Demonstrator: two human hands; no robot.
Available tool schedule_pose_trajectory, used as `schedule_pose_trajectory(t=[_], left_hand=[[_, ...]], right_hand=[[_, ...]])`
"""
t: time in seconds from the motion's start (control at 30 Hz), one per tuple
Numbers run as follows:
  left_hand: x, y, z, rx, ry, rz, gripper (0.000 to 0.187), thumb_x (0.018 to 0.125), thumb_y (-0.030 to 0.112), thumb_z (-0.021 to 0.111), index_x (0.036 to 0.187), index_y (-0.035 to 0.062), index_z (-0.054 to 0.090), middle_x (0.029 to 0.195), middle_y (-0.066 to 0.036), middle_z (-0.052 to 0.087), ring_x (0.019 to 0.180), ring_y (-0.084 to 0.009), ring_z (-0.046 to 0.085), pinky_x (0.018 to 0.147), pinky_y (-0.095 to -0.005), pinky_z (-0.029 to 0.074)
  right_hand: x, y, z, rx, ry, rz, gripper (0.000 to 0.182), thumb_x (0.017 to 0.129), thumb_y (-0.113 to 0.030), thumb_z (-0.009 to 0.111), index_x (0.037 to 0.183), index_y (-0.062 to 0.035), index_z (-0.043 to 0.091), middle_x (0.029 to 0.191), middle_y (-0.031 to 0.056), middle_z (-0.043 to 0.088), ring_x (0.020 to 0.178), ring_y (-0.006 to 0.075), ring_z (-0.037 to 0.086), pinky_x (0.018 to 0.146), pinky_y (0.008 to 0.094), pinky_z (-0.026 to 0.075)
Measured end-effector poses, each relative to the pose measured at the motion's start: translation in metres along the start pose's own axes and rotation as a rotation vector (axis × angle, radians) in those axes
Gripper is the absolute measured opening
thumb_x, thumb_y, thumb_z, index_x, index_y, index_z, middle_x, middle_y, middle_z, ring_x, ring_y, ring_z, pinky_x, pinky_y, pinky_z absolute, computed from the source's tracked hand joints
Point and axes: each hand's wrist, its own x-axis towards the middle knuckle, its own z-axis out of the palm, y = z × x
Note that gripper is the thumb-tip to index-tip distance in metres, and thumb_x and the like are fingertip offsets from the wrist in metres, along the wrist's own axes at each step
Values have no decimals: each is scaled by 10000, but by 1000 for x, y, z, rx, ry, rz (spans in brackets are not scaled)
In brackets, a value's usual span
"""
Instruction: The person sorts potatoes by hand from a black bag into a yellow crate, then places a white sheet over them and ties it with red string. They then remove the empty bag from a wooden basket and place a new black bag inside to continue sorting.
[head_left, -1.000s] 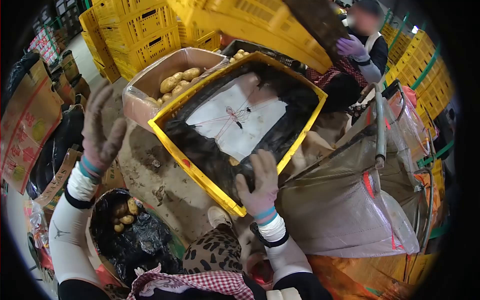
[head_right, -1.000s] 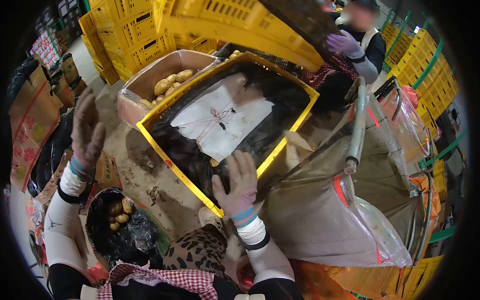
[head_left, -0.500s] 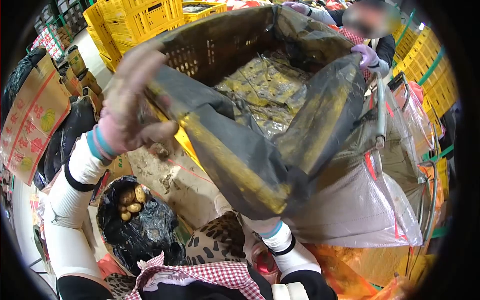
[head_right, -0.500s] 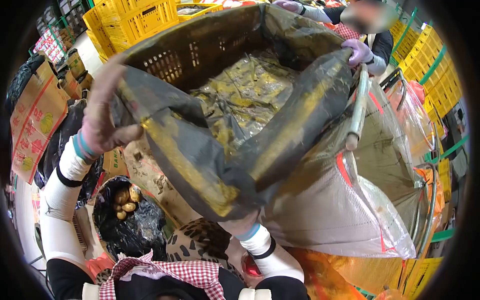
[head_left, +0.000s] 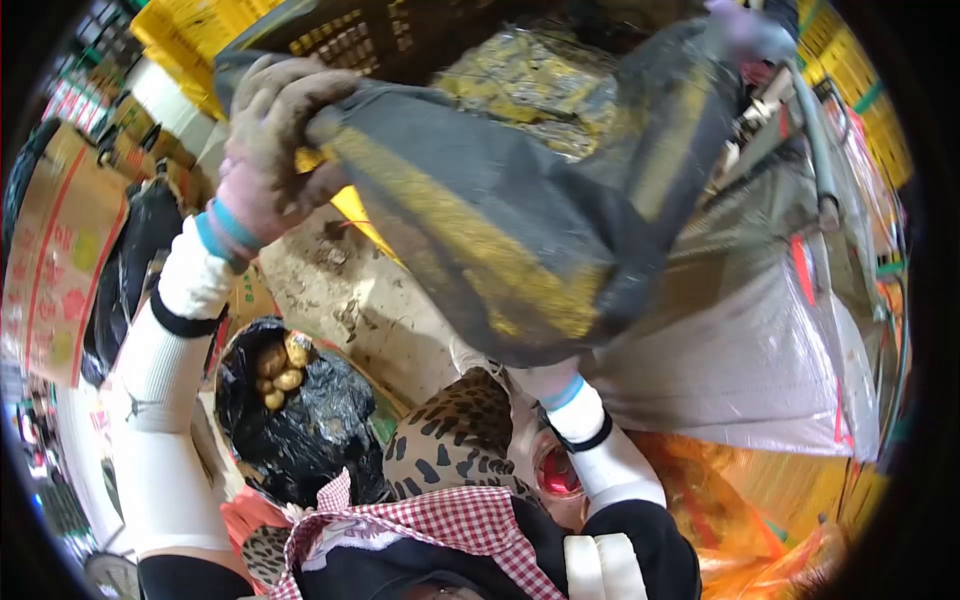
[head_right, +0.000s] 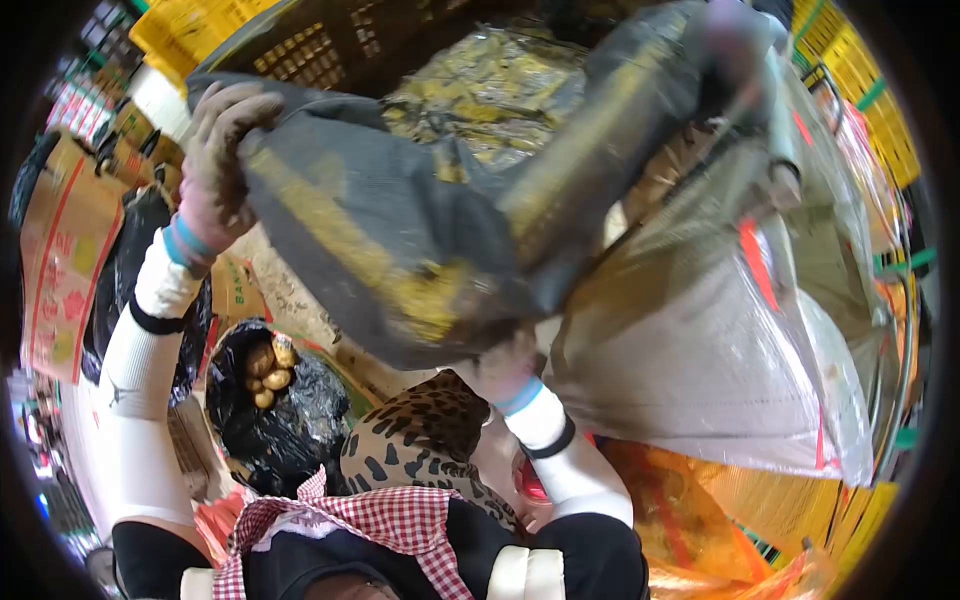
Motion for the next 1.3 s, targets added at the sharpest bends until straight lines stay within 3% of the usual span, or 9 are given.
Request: schedule_pose_trajectory(t=[0.17,0.23,0.4,0.5,0.67,0.73,0.9,1.1,1.3], left_hand=[[-74,20,30,-102,199,-129,898,675,279,811,1439,35,408,1509,-245,327,1398,-443,326,1140,-560,276],[-112,30,29,-123,-253,-252,871,728,222,796,1477,78,377,1521,-240,308,1405,-418,326,1142,-512,298],[-103,5,-16,-240,370,-432,630,813,89,709,1386,5,461,1405,-216,484,1311,-341,475,1104,-416,374],[-82,-21,-22,-46,408,-410,638,858,148,689,1416,-6,422,1430,-230,451,1343,-358,441,1115,-425,360],[-75,-88,52,-201,324,-406,800,896,337,646,1510,47,224,1536,-281,238,1393,-440,323,1146,-405,299],[-84,-72,67,-210,307,-696,770,871,365,665,1460,36,294,1392,-295,451,1248,-442,486,1065,-426,403],[-191,42,-16,-221,-274,-736,641,888,357,669,1389,23,449,1338,-234,546,1225,-365,547,1020,-395,448],[-356,208,-190,-157,117,-1787,465,978,242,599,1357,-8,502,1254,-119,608,1166,-166,569,1004,-294,440],[-393,341,-284,-318,518,-1868,461,1002,201,548,1393,-26,456,1281,-133,580,1178,-184,553,1008,-290,435]], right_hand=[[63,-70,-130,-9,835,-517,862,896,-582,549,1528,-81,244,1460,231,359,1307,360,386,1089,484,319],[69,-86,-143,121,915,-616,924,900,-570,580,1563,-127,114,1570,216,198,1426,413,255,1161,549,192],[122,-129,-160,-5,593,-542,788,858,-452,680,1493,-171,308,1548,145,275,1391,468,295,1167,543,202],[96,-87,-107,-512,543,-761,428,835,-308,714,1171,-88,566,1382,158,417,1217,460,458,1115,536,311],[64,-65,-58,-153,464,-413,238,793,-231,738,1022,-239,678,1311,10,491,1163,422,515,934,608,443],[54,-58,-66,-542,471,-610,309,755,-234,764,1042,-198,654,1376,41,431,1153,444,502,936,604,432],[36,-70,-123,-155,283,-437,507,914,-171,636,1366,-65,434,1428,250,418,1310,439,427,1034,540,401],[24,-144,-202,-138,484,-510,463,995,-83,492,1432,-42,347,1485,269,343,1361,407,384,1092,505,365],[45,-280,-234,402,479,-902,410,903,-214,578,1199,69,554,1149,241,602,1080,462,578,951,527,456]])
